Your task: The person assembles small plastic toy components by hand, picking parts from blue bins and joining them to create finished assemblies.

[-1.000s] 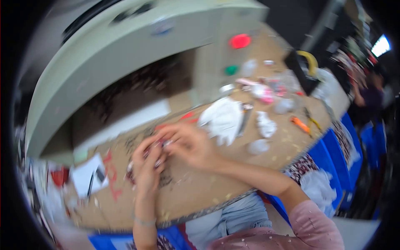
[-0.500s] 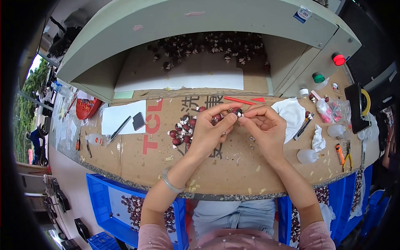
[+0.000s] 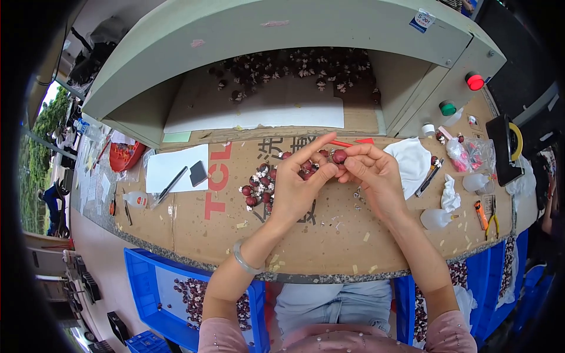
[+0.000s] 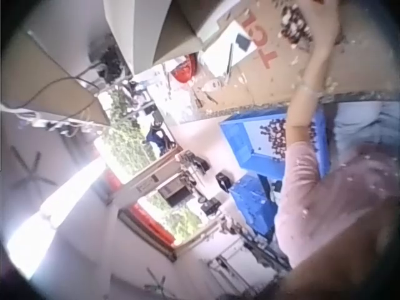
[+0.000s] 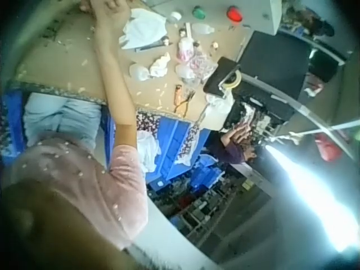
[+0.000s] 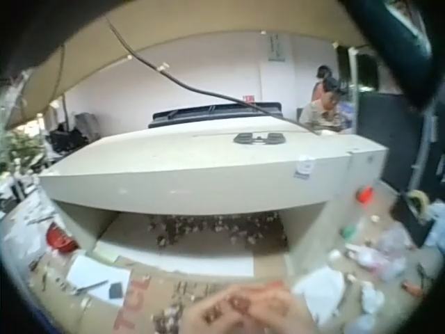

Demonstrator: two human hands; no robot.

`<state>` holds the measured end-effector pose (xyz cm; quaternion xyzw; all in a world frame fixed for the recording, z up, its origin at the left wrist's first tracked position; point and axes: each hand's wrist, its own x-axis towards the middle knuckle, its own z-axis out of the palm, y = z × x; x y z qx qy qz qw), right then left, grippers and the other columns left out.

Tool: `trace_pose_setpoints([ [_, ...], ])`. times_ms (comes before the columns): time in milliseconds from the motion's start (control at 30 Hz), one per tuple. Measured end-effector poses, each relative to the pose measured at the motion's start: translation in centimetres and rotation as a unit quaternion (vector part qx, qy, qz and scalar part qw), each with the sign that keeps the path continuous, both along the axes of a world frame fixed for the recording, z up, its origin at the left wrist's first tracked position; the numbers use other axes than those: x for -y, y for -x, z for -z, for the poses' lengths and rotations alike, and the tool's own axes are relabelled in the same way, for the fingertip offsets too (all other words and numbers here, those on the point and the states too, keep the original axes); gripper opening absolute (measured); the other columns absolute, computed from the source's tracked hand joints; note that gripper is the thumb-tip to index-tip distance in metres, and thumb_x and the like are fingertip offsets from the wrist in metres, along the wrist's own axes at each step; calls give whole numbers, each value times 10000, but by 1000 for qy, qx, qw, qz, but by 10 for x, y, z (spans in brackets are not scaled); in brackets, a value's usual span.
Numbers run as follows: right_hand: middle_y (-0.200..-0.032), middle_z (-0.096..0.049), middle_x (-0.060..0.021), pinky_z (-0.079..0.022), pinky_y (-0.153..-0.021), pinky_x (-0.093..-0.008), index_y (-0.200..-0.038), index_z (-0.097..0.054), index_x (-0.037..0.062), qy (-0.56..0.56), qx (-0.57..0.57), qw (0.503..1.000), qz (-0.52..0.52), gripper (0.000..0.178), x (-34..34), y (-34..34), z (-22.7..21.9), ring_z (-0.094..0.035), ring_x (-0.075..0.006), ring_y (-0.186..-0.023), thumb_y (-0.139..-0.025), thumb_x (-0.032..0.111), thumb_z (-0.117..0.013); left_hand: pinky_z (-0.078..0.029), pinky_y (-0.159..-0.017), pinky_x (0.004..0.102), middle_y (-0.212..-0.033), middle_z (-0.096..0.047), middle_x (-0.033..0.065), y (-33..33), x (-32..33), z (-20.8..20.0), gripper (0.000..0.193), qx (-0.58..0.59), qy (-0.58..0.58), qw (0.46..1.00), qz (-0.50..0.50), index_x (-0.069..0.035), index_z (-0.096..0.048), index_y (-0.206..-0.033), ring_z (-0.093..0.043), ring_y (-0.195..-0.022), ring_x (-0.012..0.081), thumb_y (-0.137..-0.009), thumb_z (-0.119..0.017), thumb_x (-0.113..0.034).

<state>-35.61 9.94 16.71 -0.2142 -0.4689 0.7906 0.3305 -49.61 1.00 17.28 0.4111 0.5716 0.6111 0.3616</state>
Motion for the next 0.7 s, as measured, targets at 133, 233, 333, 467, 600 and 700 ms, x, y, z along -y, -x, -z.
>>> trace_pose_setpoints([
  [133,-942,-658,-118,-548,-753,-240,-1009,-585,-52,-130,62,987,77,190,6,1,-2,-658,-139,-832,-838,-10,-655,-346,-438,160,-743,-528,-61,1,1,3,345,82,55,995,18,-70,-614,-1174,-437,-533,1,-835,-677,-77],
  [233,-948,-653,-121,-542,-787,-235,-1003,-581,-69,-193,77,972,112,219,9,1,-4,-655,-142,-869,-805,-56,-671,-323,-393,159,-741,-521,-62,-1,1,8,296,80,12,996,23,-55,-627,-1131,-425,-504,-8,-841,-673,-82],
  [333,-944,-645,-109,-546,-781,-239,-991,-573,-58,-209,65,968,121,230,10,1,-3,-658,-152,-862,-787,-76,-677,-328,-399,157,-736,-518,-61,-1,1,4,299,84,19,996,23,-48,-623,-1135,-426,-503,-8,-842,-672,-80],
  [467,-952,-645,-129,-544,-809,-254,-984,-597,-86,-228,65,963,128,209,10,0,-2,-658,-170,-891,-789,-76,-672,-277,-395,155,-770,-511,-52,1,1,4,313,81,16,996,35,-25,-586,-1169,-394,-527,-5,-873,-649,-102],
  [600,-951,-644,-124,-550,-798,-256,-971,-608,-91,-273,73,947,150,212,10,1,-1,-655,-162,-872,-773,-84,-680,-273,-394,158,-766,-506,-51,1,1,2,305,80,20,996,38,-22,-588,-1170,-392,-526,-4,-876,-636,-90],
  [700,-949,-644,-121,-555,-785,-255,-971,-613,-90,-276,74,947,147,215,10,2,0,-651,-157,-866,-767,-85,-683,-300,-394,154,-749,-515,-56,0,1,4,297,81,19,996,28,-40,-612,-1152,-409,-510,-7,-863,-652,-92],
])
